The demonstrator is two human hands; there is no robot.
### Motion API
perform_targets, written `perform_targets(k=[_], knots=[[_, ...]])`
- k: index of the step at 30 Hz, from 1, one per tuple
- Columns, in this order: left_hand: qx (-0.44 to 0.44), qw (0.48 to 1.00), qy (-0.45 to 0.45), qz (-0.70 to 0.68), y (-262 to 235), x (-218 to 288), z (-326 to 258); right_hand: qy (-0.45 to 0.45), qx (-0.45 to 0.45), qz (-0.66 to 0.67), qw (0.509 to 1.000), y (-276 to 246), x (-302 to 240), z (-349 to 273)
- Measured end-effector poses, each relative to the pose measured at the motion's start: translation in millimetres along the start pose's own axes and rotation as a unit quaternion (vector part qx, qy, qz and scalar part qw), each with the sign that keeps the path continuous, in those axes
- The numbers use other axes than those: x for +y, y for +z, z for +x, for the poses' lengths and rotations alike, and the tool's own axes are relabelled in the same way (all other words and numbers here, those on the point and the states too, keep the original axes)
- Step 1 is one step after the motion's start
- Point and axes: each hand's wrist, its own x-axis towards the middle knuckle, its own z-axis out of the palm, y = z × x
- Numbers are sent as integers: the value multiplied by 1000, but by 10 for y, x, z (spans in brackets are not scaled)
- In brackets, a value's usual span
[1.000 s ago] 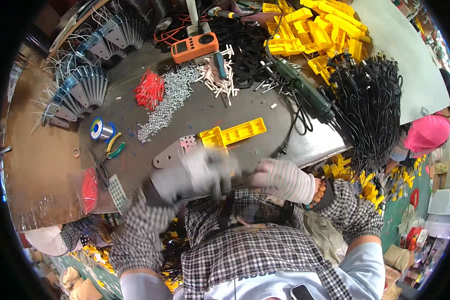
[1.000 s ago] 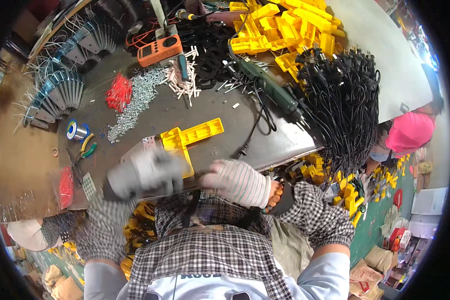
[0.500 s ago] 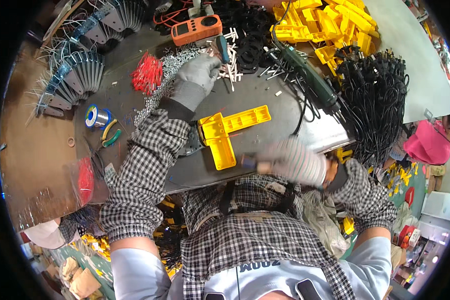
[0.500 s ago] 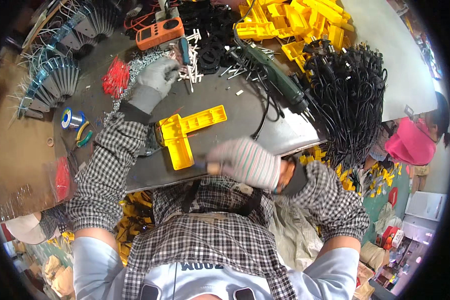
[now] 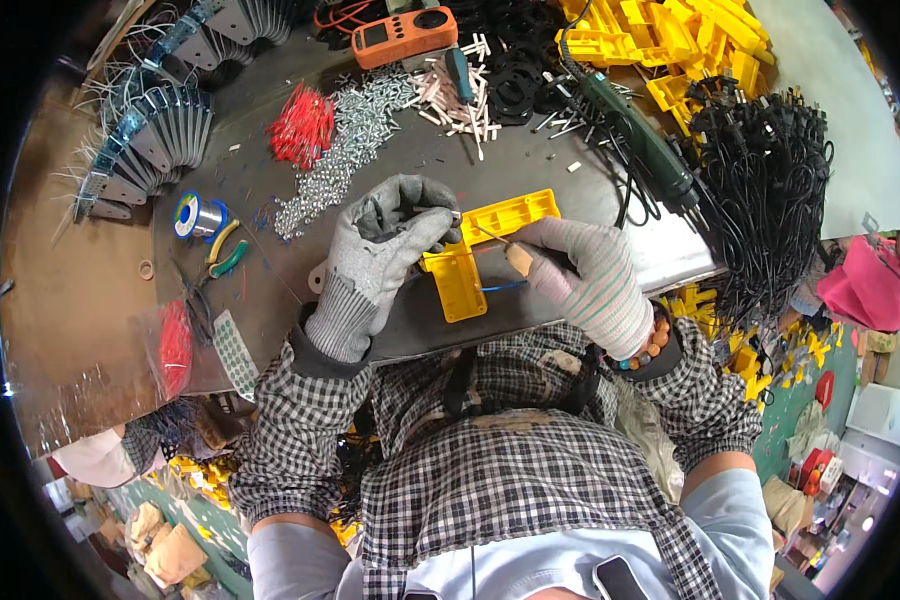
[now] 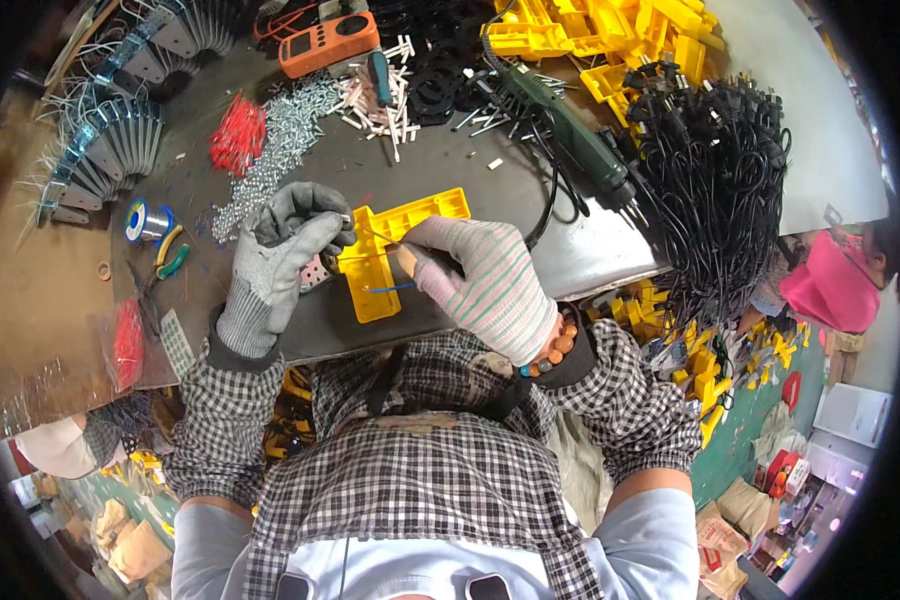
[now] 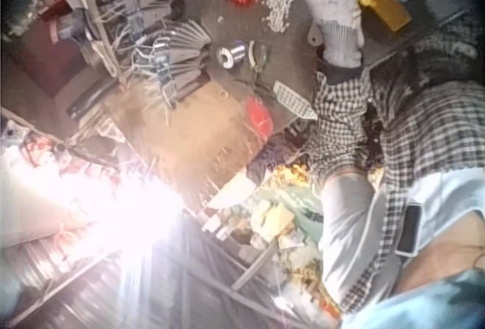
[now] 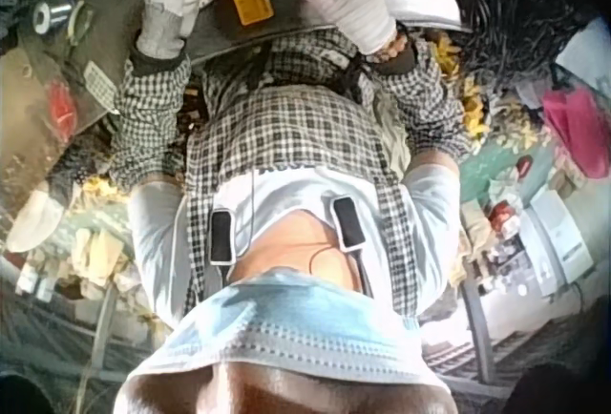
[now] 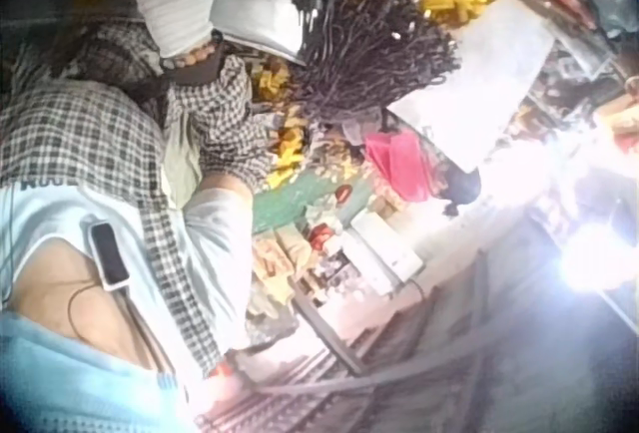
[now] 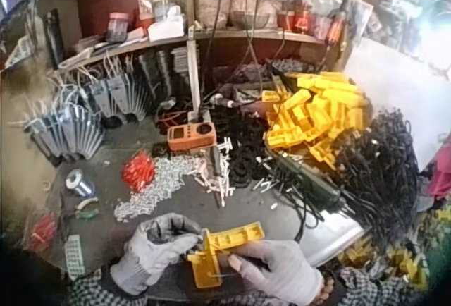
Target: The person assembles yellow plastic housings with wires and connectors by using an electric screwdriver, a soldering iron, and a heat gun to secure heat-shrink tubing.
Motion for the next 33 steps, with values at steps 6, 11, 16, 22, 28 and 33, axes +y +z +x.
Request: perform_targets(k=[6, 11, 16, 22, 28, 33], knots=[[-10, 1000, 8, 0, -20, -63, -61, -96, 56, 8, 994, 70, -2, -4], [-24, 953, 179, 242, 23, -35, -91, -112, 50, -214, 969, 75, -146, 34], [-29, 768, 351, 535, 101, 36, -132, -140, 36, -324, 935, 152, -178, 59], [50, 999, -11, 8, -97, -139, -139, -106, 79, -81, 988, 163, -52, 13], [-9, 996, -25, -84, -57, -143, -184, -125, 80, -130, 980, 157, -119, 31], [31, 978, 111, 173, 53, -194, -202, -233, 94, -304, 919, 220, -164, 51]])
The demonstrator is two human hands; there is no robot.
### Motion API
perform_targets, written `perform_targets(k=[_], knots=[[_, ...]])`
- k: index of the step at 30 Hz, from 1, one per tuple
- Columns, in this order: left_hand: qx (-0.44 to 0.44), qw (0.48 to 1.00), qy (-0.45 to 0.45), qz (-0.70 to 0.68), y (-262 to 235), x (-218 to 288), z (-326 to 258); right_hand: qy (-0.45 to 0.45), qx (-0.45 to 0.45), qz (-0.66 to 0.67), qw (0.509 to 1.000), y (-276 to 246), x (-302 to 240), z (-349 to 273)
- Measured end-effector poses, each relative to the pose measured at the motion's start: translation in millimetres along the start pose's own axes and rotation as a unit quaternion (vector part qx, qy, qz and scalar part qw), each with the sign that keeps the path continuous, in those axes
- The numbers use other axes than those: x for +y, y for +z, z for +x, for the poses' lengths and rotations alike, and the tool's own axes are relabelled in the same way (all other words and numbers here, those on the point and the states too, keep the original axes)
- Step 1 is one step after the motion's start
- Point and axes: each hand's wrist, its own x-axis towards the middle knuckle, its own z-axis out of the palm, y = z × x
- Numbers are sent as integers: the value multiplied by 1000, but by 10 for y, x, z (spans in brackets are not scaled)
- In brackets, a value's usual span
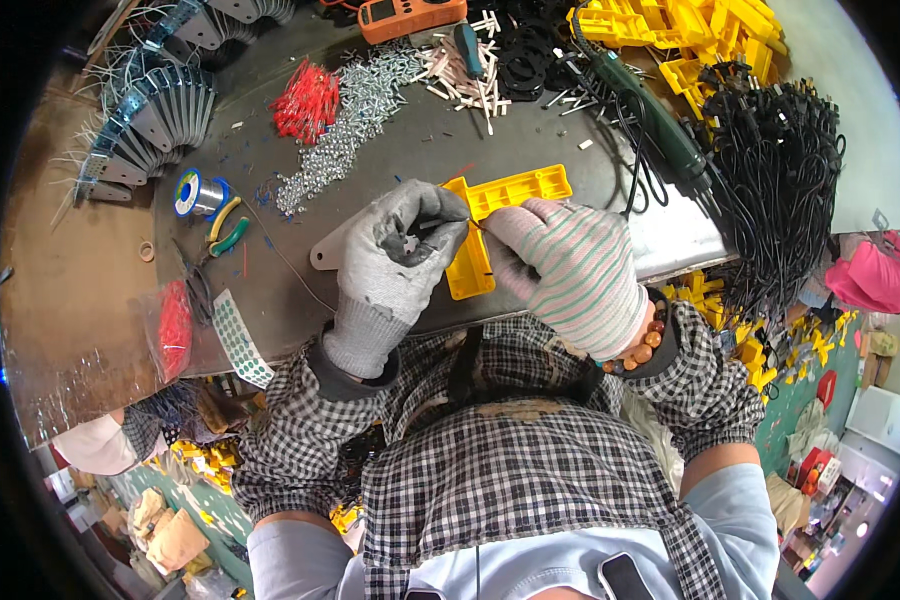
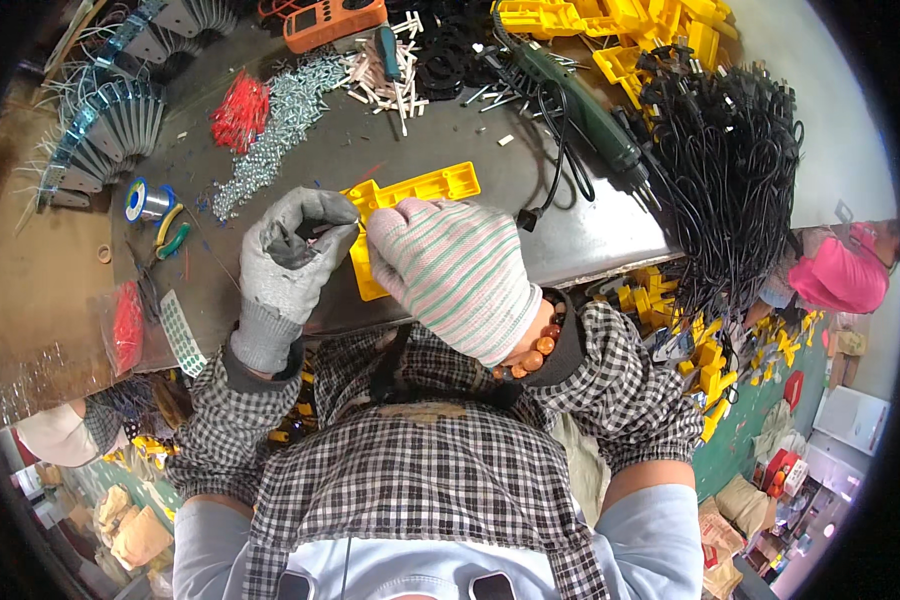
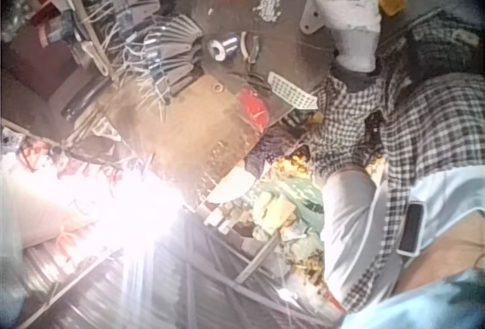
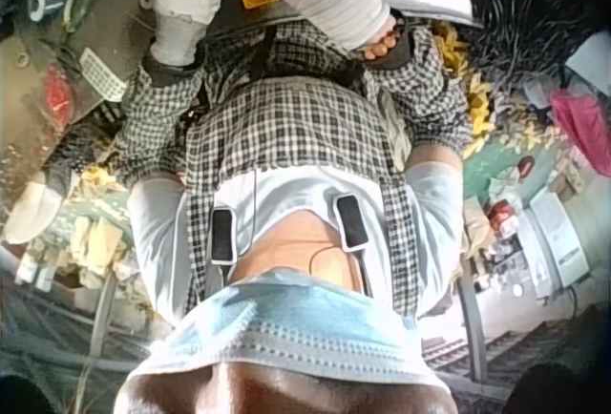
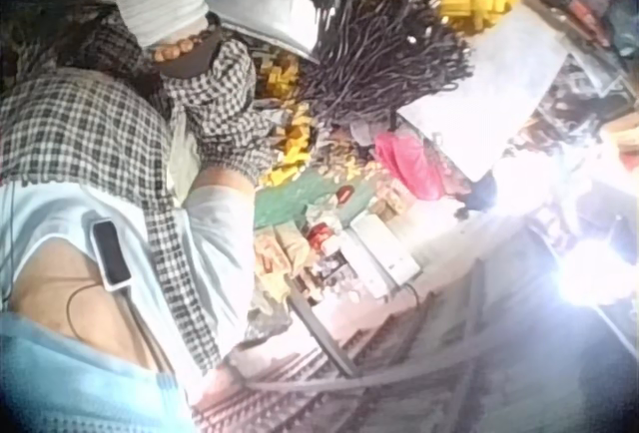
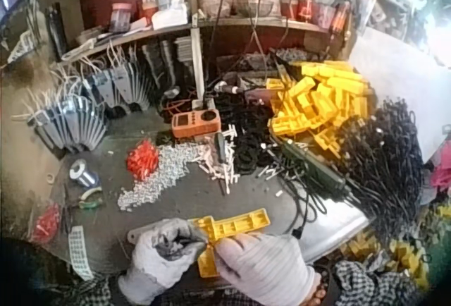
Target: The person assembles yellow plastic housings with wires and connectors by using an electric screwdriver, a soldering iron, and a heat gun to secure heat-shrink tubing.
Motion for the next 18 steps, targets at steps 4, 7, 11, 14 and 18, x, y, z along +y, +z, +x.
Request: perform_targets(k=[4, 7, 11, 14, 18], knots=[[-11, 981, -120, -149, -124, 42, 6, 96, -27, 131, 986, -51, 52, -8], [-32, 977, -138, -158, -145, 30, 2, 107, -16, 190, 976, -50, 71, -9], [-79, 967, -169, -173, -197, 45, 4, 91, -38, 169, 981, -54, 86, 3], [-84, 974, -149, -147, -198, 64, 10, 74, -50, 151, 984, -102, 98, 17], [-77, 972, -158, -153, -188, 48, 5, -14, -74, 76, 994, -126, 117, 43]])
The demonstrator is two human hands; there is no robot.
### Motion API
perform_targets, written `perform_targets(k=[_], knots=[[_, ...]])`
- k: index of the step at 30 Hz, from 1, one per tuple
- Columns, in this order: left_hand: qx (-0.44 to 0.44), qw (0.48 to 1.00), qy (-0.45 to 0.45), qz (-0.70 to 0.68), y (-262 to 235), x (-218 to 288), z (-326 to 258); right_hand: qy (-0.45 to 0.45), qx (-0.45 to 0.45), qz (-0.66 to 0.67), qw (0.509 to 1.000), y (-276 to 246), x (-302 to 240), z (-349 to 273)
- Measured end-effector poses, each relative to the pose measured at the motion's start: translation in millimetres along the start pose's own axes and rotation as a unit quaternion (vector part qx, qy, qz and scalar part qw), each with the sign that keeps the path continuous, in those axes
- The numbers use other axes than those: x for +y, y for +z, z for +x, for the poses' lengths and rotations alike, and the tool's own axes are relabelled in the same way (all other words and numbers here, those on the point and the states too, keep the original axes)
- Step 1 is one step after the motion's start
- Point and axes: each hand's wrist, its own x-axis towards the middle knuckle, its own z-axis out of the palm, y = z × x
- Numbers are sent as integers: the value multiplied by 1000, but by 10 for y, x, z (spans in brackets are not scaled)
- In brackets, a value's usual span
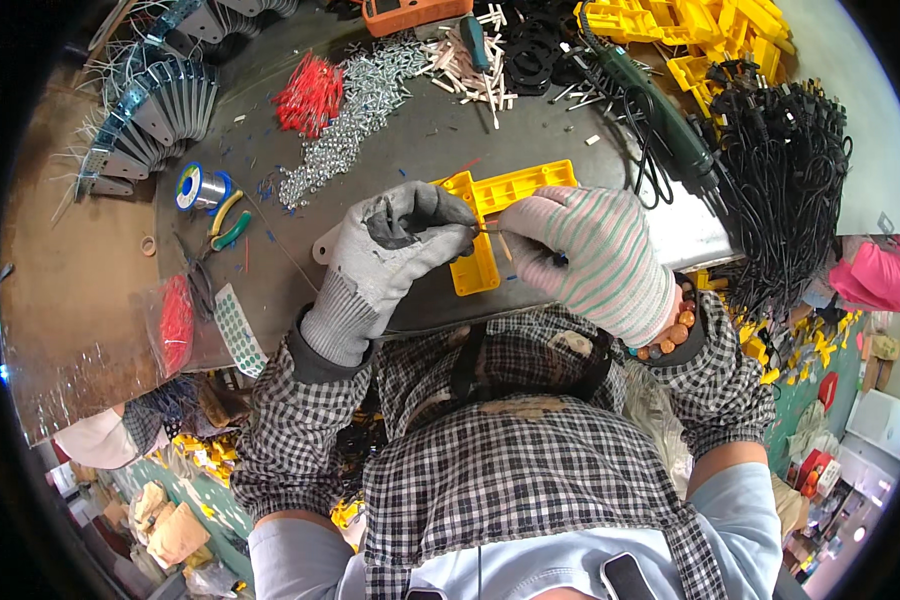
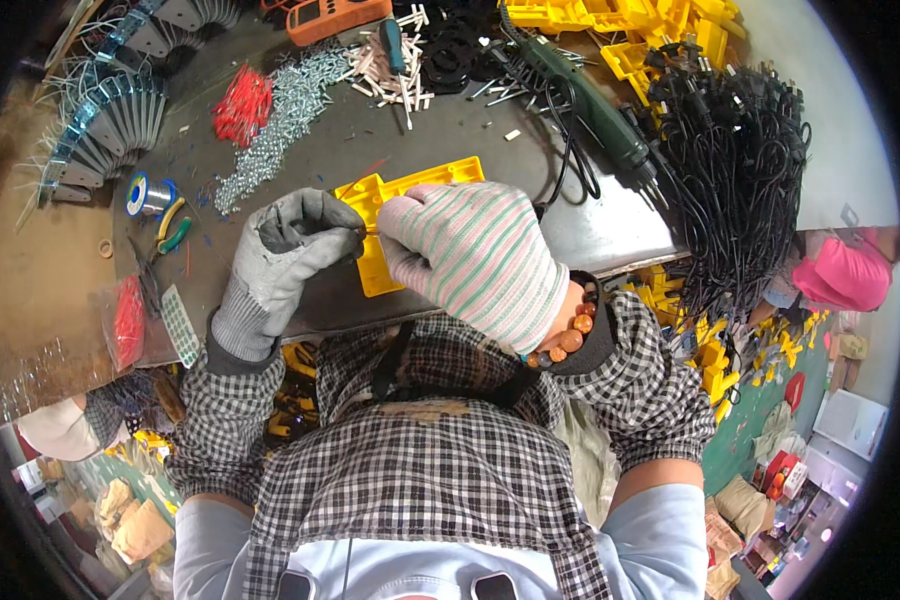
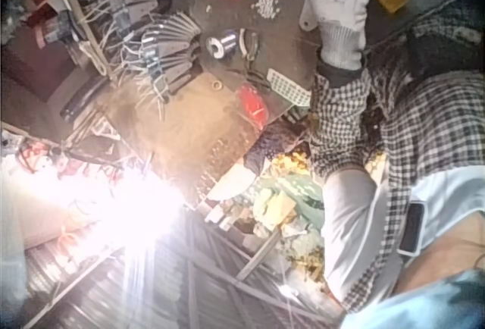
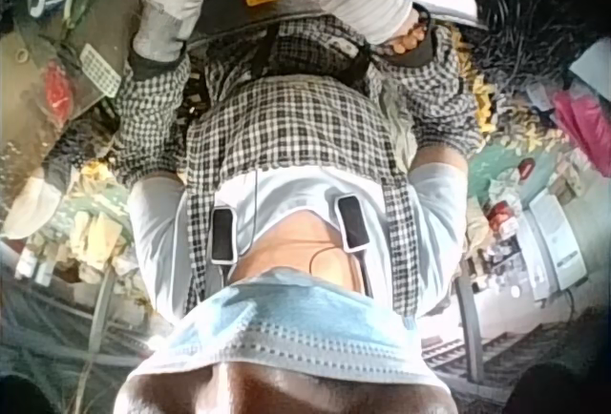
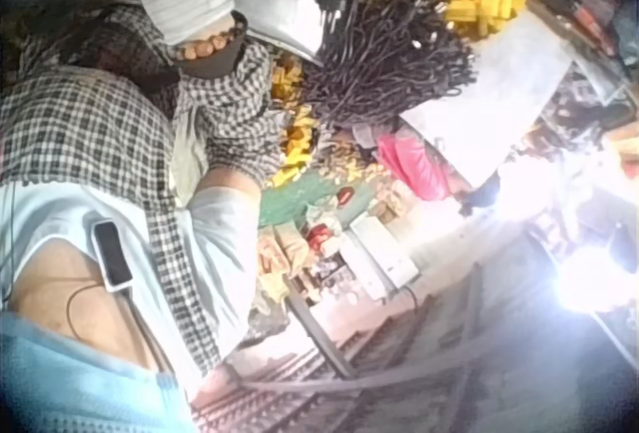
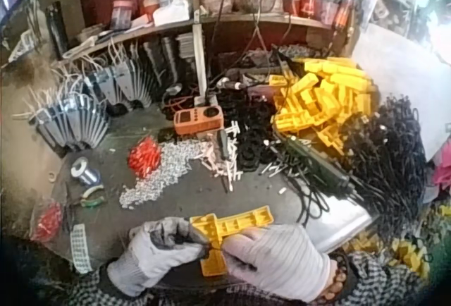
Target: The person assembles yellow plastic housings with wires and connectors by using an electric screwdriver, a soldering iron, and a heat gun to secure heat-shrink tubing.
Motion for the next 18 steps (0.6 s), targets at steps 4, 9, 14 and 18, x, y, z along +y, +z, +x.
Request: perform_targets(k=[4, 9, 14, 18], knots=[[17, 1000, 17, 18, 47, -19, -8, -14, -25, 17, 999, 60, 3, 43], [60, 994, 36, 88, 35, 56, -39, 33, -55, 81, 995, 31, 116, -75], [-100, 972, -52, 204, 46, 321, 355, 81, -80, 61, 992, 67, 134, -150], [118, 736, 202, 636, -537, 273, 1569, 178, -12, 223, 958, 55, 210, -147]])
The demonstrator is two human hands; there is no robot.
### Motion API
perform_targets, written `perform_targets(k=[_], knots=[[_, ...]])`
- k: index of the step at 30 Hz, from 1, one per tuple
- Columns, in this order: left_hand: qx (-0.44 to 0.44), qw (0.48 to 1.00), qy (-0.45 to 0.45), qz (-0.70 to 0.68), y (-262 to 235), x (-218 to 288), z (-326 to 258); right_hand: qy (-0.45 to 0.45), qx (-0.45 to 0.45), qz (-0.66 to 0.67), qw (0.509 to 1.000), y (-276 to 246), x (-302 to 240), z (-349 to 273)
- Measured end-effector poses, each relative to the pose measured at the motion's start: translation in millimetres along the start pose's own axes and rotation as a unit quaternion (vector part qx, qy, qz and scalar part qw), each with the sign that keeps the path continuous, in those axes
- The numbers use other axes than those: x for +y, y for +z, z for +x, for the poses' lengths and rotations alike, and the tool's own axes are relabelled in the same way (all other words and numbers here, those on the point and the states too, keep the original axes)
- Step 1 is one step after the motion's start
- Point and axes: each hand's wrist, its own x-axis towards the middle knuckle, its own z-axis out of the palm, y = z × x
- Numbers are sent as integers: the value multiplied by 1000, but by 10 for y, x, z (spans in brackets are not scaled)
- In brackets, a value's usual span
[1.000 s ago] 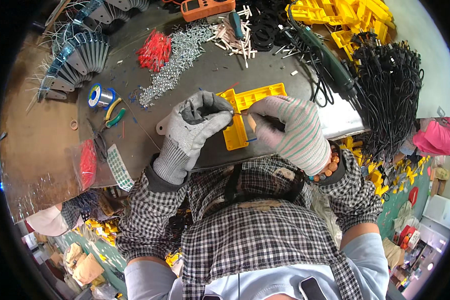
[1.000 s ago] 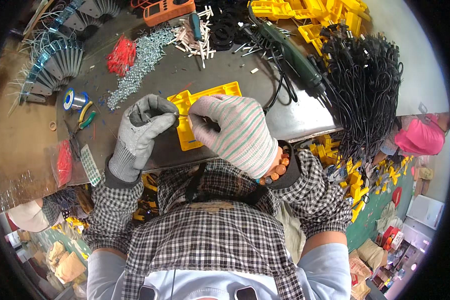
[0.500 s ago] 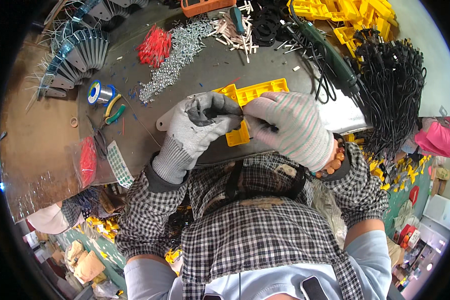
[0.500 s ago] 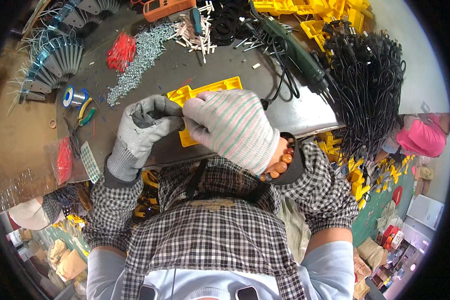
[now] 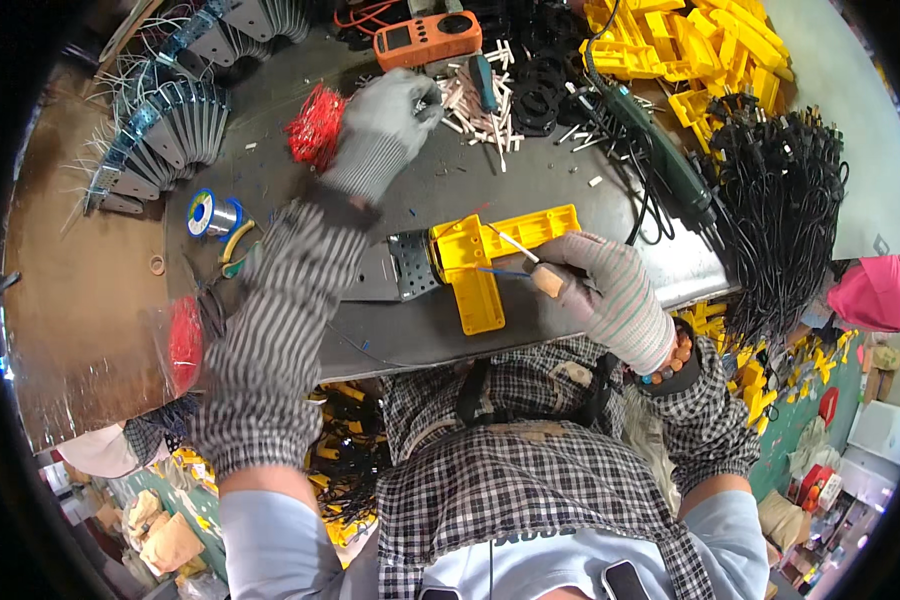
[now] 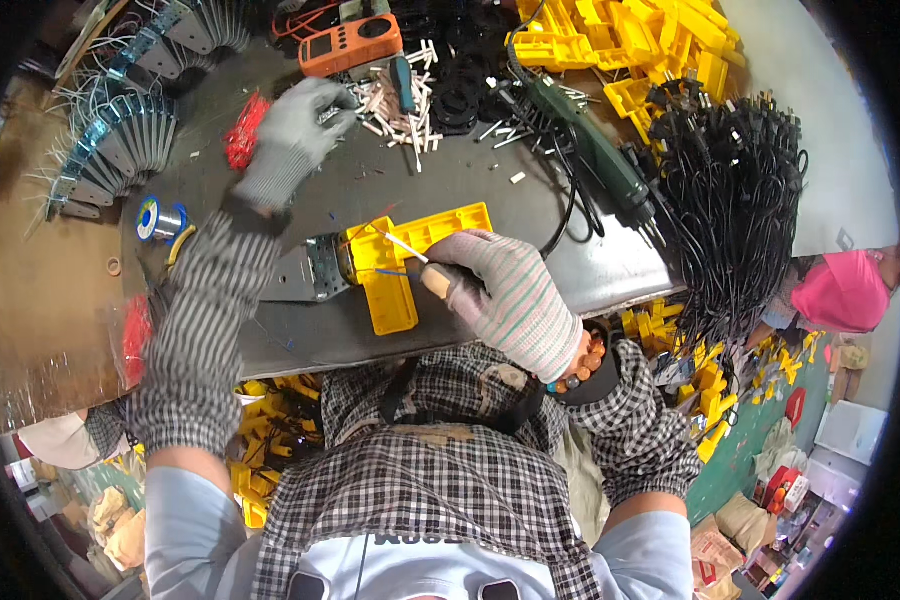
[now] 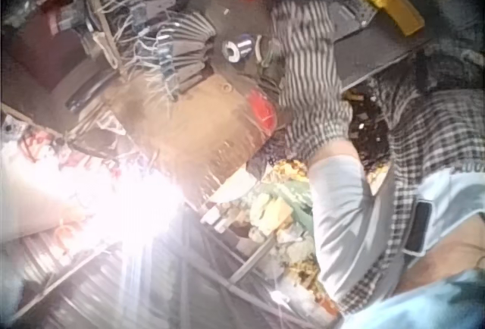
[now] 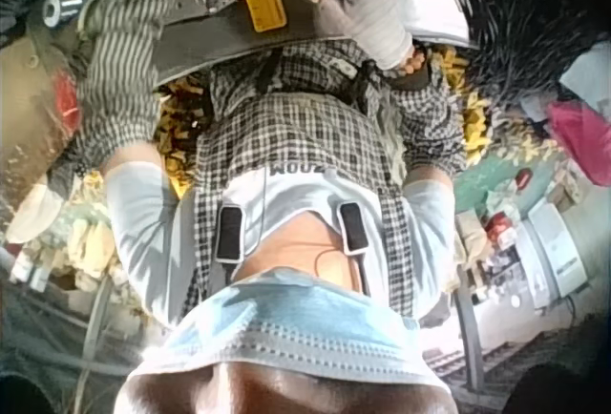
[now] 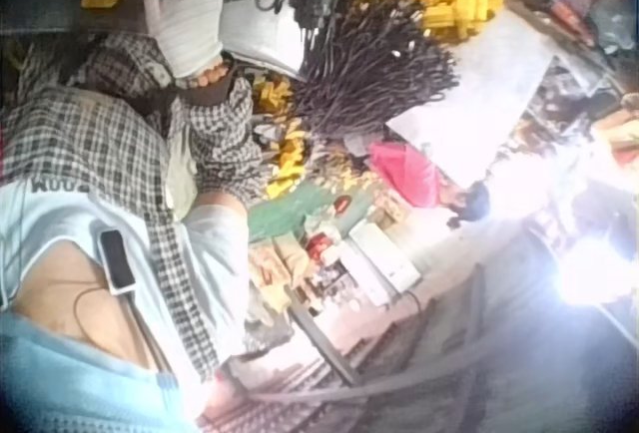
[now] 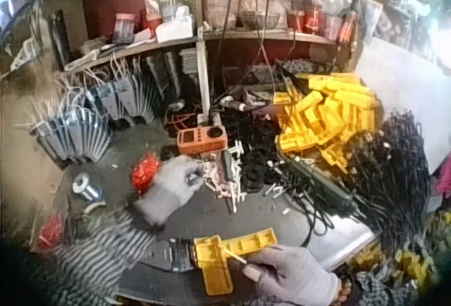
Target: The person assembles yellow plastic housings with wires and connectors by using an electric screwdriver, a soldering iron, and a heat gun to secure heat-shrink tubing.
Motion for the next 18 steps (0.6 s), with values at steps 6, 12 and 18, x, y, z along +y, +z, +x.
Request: perform_targets(k=[6, 12, 18], knots=[[-75, 961, -23, 265, 388, -125, 381, 105, 76, 125, 984, -114, -101, 80], [-38, 988, -92, 122, 77, 76, 64, 161, 60, 253, 952, -190, -49, 233], [-101, 642, -179, -739, -173, 332, -747, 152, 42, 304, 940, -129, -67, 245]])
